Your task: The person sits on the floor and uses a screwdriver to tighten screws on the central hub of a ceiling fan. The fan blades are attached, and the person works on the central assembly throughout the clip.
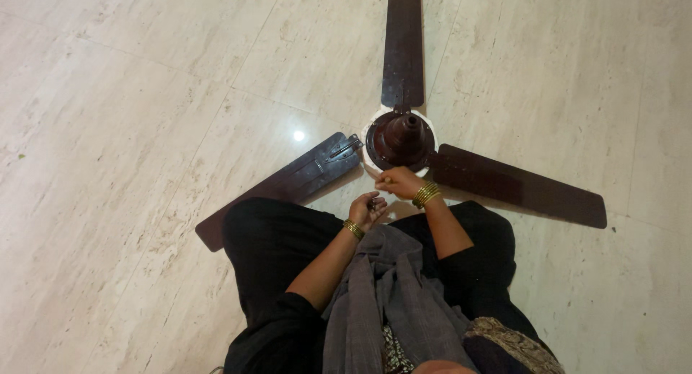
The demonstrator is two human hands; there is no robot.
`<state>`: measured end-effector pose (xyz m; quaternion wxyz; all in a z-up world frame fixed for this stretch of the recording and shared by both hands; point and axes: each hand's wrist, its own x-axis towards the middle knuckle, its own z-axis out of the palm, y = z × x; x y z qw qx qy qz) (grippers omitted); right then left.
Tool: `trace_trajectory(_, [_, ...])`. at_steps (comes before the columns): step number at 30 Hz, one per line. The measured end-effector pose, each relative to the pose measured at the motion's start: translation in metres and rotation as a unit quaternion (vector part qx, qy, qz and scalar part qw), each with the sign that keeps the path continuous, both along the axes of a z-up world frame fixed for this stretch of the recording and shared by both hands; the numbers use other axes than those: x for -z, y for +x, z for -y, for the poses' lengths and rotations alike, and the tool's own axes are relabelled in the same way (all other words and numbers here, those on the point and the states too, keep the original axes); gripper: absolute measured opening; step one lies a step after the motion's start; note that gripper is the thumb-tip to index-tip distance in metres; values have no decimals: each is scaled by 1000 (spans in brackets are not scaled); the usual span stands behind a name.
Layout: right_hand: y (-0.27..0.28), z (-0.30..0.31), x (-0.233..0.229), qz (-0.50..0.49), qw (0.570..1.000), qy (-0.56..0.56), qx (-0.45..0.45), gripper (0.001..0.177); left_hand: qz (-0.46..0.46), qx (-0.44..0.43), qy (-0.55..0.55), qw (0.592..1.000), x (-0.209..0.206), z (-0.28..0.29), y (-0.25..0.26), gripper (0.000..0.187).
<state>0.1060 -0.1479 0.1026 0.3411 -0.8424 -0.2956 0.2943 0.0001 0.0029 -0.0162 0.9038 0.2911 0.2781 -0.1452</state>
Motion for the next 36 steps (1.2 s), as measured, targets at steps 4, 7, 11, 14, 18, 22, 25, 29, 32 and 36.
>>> trace_trajectory(4, [21, 39, -10, 56, 982, 84, 160, 37, -2, 4, 32, 999, 3, 1, 0, 34])
trace_trajectory(7, [29, 67, -19, 102, 938, 142, 299, 38, 6, 8, 57, 998, 6, 1, -1, 31])
trace_trajectory(11, [34, 88, -27, 251, 865, 130, 415, 41, 2, 14, 69, 998, 10, 2, -1, 28])
trace_trajectory(14, [38, 90, -28, 212, 833, 199, 471, 31, 5, 15, 64, 998, 12, 3, 0, 27])
trace_trajectory(18, [43, 87, -19, 204, 815, 199, 505, 14, -7, 26, 83, 996, 15, 3, 0, 27])
trace_trajectory(22, [47, 89, -5, 317, 818, 173, 448, 17, 12, 20, 64, 998, 20, 4, 0, 27])
trace_trajectory(25, [51, 85, 1, 274, 817, 197, 467, 19, 4, 28, 65, 997, 24, 5, 0, 29])
trace_trajectory(29, [54, 81, 3, 200, 811, 221, 503, 18, 11, 27, 57, 998, 27, 5, -3, 30])
trace_trajectory(32, [59, 84, 6, 283, 804, 201, 483, 16, 20, 28, 42, 999, 28, 5, -2, 30])
trace_trajectory(36, [70, 100, 16, 272, 749, 328, 507, 8, 19, 41, 62, 997, 28, 6, -5, 34])
